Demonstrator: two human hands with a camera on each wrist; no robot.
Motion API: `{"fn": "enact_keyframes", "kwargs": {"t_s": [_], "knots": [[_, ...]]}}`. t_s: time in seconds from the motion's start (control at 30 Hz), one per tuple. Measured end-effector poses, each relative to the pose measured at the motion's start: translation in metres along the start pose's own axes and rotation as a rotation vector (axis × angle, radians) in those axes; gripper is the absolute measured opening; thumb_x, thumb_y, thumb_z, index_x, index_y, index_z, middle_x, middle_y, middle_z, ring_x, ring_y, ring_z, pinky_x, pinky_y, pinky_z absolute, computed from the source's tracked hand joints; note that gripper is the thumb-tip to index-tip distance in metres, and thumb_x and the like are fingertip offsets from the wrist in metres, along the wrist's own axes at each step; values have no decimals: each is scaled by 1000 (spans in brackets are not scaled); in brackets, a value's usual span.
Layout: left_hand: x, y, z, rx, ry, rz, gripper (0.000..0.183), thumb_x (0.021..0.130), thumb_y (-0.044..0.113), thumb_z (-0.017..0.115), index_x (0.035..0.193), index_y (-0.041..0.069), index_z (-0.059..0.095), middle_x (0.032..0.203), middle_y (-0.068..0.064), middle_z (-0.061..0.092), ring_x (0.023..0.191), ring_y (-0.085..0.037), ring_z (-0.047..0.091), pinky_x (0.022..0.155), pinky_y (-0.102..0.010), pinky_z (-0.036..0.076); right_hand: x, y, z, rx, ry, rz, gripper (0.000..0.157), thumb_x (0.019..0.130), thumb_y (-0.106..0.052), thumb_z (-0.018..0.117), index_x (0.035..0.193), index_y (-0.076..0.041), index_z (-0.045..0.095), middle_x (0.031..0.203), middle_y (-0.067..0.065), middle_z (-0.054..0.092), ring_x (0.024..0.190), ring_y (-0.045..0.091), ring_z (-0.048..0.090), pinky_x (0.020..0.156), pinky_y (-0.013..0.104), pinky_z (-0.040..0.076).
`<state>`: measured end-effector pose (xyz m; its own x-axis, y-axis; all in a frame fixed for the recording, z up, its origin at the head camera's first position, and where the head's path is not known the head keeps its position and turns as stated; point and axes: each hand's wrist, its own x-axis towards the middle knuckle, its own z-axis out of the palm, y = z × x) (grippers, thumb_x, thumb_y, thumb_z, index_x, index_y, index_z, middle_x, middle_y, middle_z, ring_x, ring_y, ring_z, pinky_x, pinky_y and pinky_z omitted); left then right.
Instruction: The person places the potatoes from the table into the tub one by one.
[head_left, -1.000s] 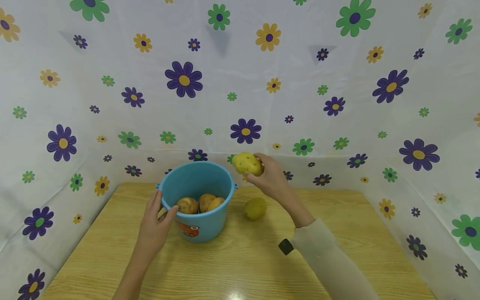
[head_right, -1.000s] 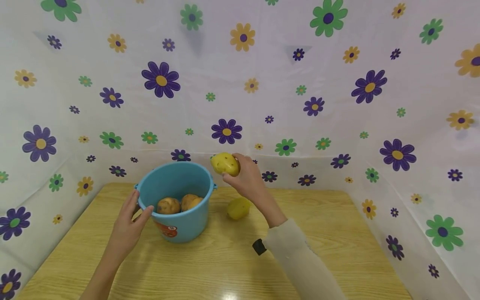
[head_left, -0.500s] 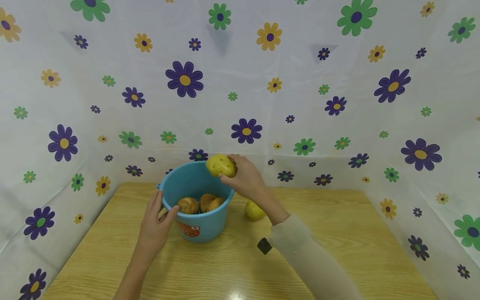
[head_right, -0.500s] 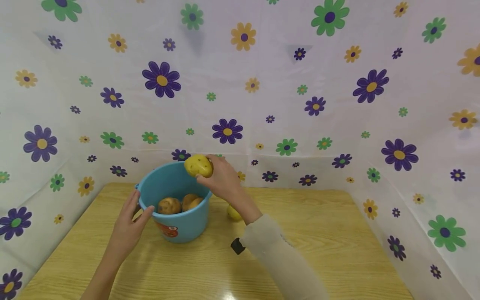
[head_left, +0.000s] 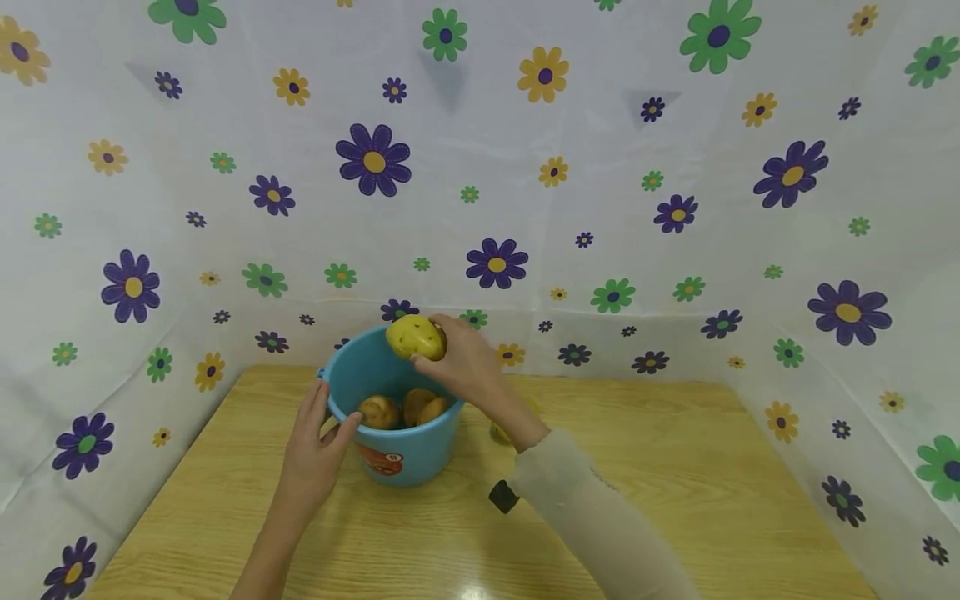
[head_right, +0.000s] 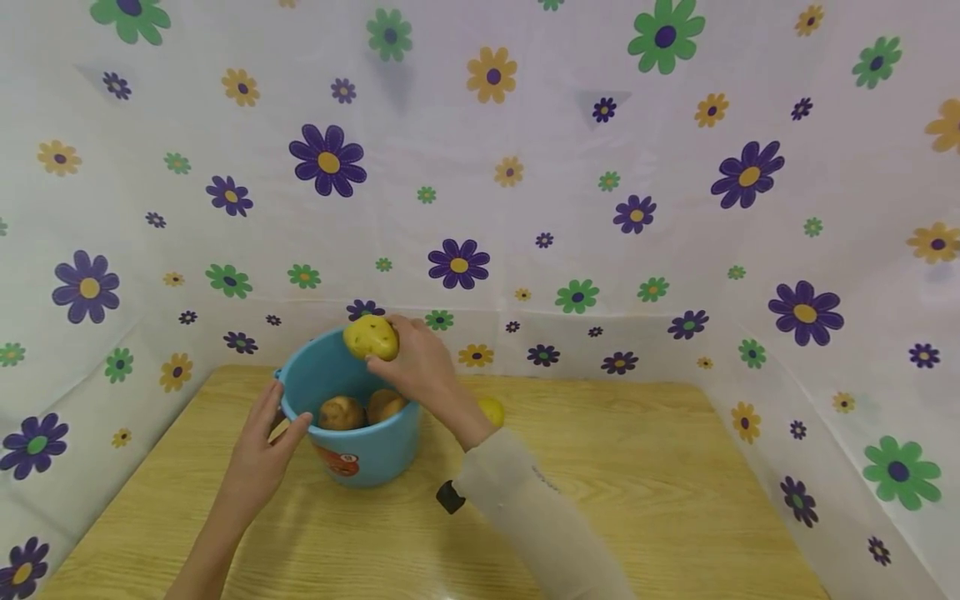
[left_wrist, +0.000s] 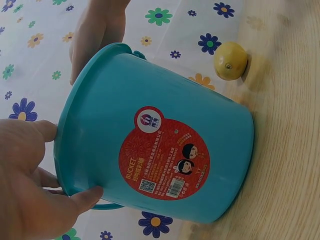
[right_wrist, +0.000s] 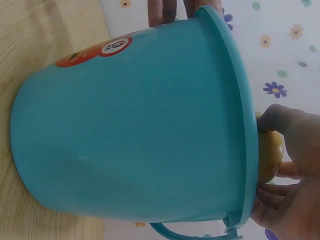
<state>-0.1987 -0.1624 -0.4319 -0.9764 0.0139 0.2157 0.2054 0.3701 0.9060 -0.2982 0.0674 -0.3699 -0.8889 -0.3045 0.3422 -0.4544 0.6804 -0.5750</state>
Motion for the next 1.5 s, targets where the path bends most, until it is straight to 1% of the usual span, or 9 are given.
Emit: {"fn": "enact_keyframes", "kwargs": {"t_s": [0.13, 0.3, 0.5, 0.63, 0.8, 1.0, 1.17, 1.27, 1.5], "knots": [[0, -1, 0, -2, 0, -2, 78, 109, 27, 57, 165, 2, 8, 171, -20, 0, 151, -48, 21, 116, -49, 37, 3, 1, 7, 32, 20, -20, 65, 93, -30, 74, 147, -2, 52, 131, 16, 63, 100, 25, 59, 80, 35, 57], [1, -1, 1, 9, 2, -1, 78, 109, 27, 56, 165, 1, 8, 171, -19, -1, 152, -47, 22, 117, -47, 37, 4, 4, 11, 99, 29, -32, 59, 97, -26, 74, 145, 2, 54, 139, 21, 59, 108, 32, 66, 88, 39, 61], [2, 0, 0, 20, 4, -7, 78, 109, 28, 55, 165, 1, 8, 171, -19, -1, 152, -46, 22, 117, -45, 37, 3, 6, 11, 98, 18, -86, 45, 100, -19, 69, 137, 5, 60, 130, 22, 65, 106, 36, 68, 87, 41, 63], [1, -1, 1, 15, 3, -13, 78, 109, 27, 55, 165, 1, 7, 171, -18, -1, 152, -45, 21, 117, -47, 37, 1, 9, 10, 105, 32, -94, 41, 101, -17, 67, 135, 5, 62, 125, 20, 67, 106, 37, 68, 87, 42, 62], [1, -1, 1, 11, 3, -5, 77, 109, 27, 55, 165, 2, 8, 171, -18, -1, 152, -45, 21, 117, -47, 36, -3, 11, 2, 117, 67, -102, 39, 101, -15, 66, 134, 5, 63, 123, 20, 68, 107, 37, 67, 85, 42, 62], [1, -1, 0, 13, 0, 2, 78, 109, 29, 55, 165, 2, 7, 171, -17, -1, 152, -45, 21, 116, -44, 36, -9, 19, -12, 113, 102, -106, 38, 100, -13, 68, 134, 5, 63, 124, 20, 68, 106, 32, 67, 82, 39, 63], [2, 0, 0, 8, -5, -2, 79, 109, 30, 55, 165, 3, 6, 171, -17, -2, 153, -45, 21, 117, -45, 36, -16, 28, -23, 91, 111, -98, 41, 101, -14, 68, 136, 4, 61, 125, 19, 67, 107, 31, 67, 84, 38, 63], [2, 0, 0, -4, -14, -6, 79, 109, 30, 55, 165, 3, 6, 172, -16, -3, 153, -44, 20, 118, -45, 36, -21, 33, -28, 91, 119, -92, 41, 100, -14, 68, 136, 5, 61, 125, 19, 67, 108, 32, 67, 85, 41, 63], [1, -1, 0, -12, -14, -5, 80, 109, 29, 55, 165, 3, 5, 172, -16, -4, 153, -43, 21, 116, -43, 37, -28, 45, -36, 80, 131, -67, 39, 101, -12, 68, 135, 5, 62, 129, 20, 66, 109, 33, 67, 88, 42, 63]]}}
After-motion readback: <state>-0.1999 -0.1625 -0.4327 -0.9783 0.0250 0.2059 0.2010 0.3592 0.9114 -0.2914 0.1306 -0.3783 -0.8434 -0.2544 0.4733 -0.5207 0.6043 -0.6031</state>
